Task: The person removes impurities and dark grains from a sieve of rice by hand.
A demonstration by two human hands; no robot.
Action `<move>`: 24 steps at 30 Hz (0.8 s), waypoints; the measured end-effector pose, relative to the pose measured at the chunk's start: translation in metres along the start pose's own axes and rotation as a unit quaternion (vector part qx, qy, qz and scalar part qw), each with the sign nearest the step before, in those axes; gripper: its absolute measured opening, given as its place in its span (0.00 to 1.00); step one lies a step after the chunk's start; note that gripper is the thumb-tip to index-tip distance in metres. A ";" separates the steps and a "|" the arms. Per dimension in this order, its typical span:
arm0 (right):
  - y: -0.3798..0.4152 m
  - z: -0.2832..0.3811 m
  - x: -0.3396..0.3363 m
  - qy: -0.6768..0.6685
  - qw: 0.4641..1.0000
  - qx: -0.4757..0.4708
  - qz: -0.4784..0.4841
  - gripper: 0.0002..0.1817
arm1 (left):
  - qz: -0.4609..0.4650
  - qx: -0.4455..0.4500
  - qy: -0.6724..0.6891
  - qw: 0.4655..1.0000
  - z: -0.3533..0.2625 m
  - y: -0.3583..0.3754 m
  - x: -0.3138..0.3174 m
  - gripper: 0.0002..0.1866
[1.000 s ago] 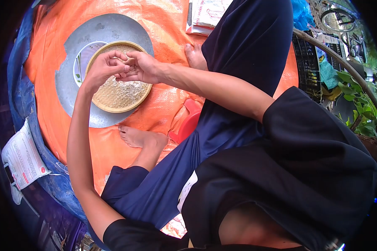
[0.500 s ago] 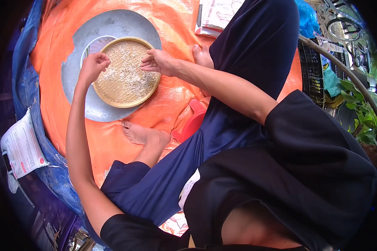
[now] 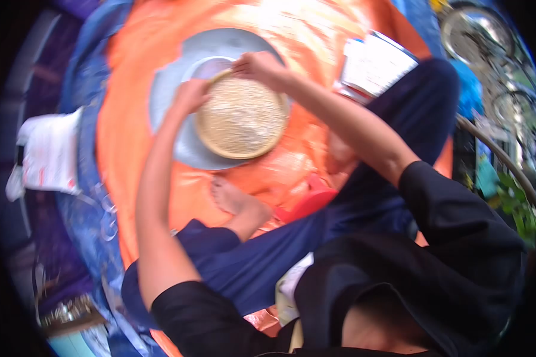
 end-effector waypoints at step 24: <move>-0.057 0.040 0.059 0.685 0.669 -0.272 0.094 0.30 | -0.061 0.144 -0.062 0.986 -0.076 0.005 0.037 0.20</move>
Point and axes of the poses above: each hand's wrist, its own y-axis away from the middle knuckle, its own x-axis out of the palm, z = x × y, the point moved 4 cm from there along -y, towards the middle knuckle, and after that the axes turned 12 degrees about x, right-handed, at the moved point
